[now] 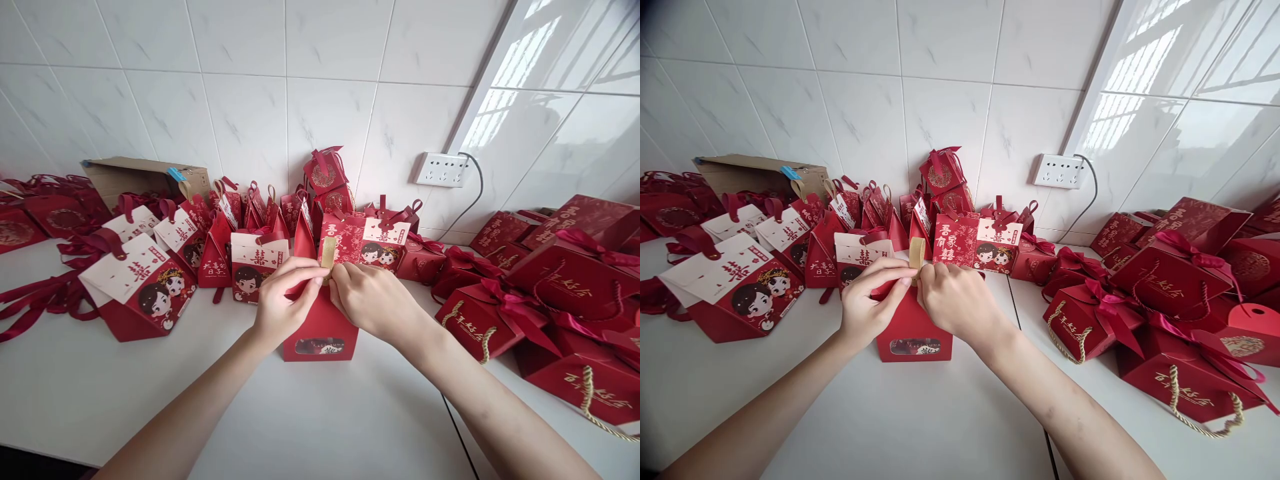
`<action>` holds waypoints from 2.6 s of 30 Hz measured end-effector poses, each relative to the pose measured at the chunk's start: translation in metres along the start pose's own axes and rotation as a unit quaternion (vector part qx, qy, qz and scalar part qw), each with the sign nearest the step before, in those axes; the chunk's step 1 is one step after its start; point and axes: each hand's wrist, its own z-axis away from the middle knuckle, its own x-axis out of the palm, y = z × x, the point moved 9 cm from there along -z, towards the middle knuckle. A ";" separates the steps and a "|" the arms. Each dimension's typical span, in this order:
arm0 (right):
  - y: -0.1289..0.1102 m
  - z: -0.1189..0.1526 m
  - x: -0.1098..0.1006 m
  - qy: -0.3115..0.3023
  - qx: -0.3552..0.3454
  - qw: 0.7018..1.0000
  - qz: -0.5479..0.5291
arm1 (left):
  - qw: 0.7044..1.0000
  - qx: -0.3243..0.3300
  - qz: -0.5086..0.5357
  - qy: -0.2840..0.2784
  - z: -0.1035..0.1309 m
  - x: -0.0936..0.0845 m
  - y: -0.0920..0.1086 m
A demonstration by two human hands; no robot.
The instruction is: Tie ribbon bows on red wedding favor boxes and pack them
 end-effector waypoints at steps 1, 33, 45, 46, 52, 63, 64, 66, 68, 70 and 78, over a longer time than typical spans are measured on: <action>0.000 0.000 0.000 0.002 -0.003 1.000 0.002 | 1.000 -0.001 0.000 0.000 0.000 0.000 0.000; 0.017 0.001 0.002 -0.012 0.035 0.976 -0.214 | 1.000 -0.009 -0.005 0.009 -0.001 -0.001 0.000; 0.022 0.002 0.001 0.011 0.056 0.936 -0.348 | 1.000 -0.009 0.000 0.007 0.000 -0.001 -0.001; 0.022 0.002 0.001 0.010 0.055 0.932 -0.358 | 1.000 -0.009 0.000 0.007 0.000 -0.001 -0.001; 0.022 0.003 0.001 0.000 0.036 0.921 -0.388 | 1.000 -0.005 0.010 0.009 -0.001 -0.001 0.001; 0.023 0.003 0.001 0.004 0.028 0.924 -0.382 | 1.000 -0.006 0.006 -0.005 -0.001 -0.001 0.001; 0.023 0.003 0.000 0.005 0.029 0.926 -0.376 | 1.000 -0.009 0.004 -0.005 -0.001 -0.001 0.001; 0.023 0.003 0.001 0.007 0.033 0.931 -0.362 | 1.000 -0.012 0.002 -0.005 0.000 0.000 0.000; 0.022 0.002 0.002 0.017 0.035 0.940 -0.340 | 1.000 -0.014 0.002 -0.004 0.000 0.000 0.000; 0.021 0.002 0.002 0.045 0.031 0.951 -0.303 | 1.000 -0.013 0.004 -0.003 0.000 -0.001 0.000; 0.009 0.009 -0.015 0.210 -0.058 0.965 -0.149 | 1.000 -0.006 0.016 0.002 0.000 -0.001 0.001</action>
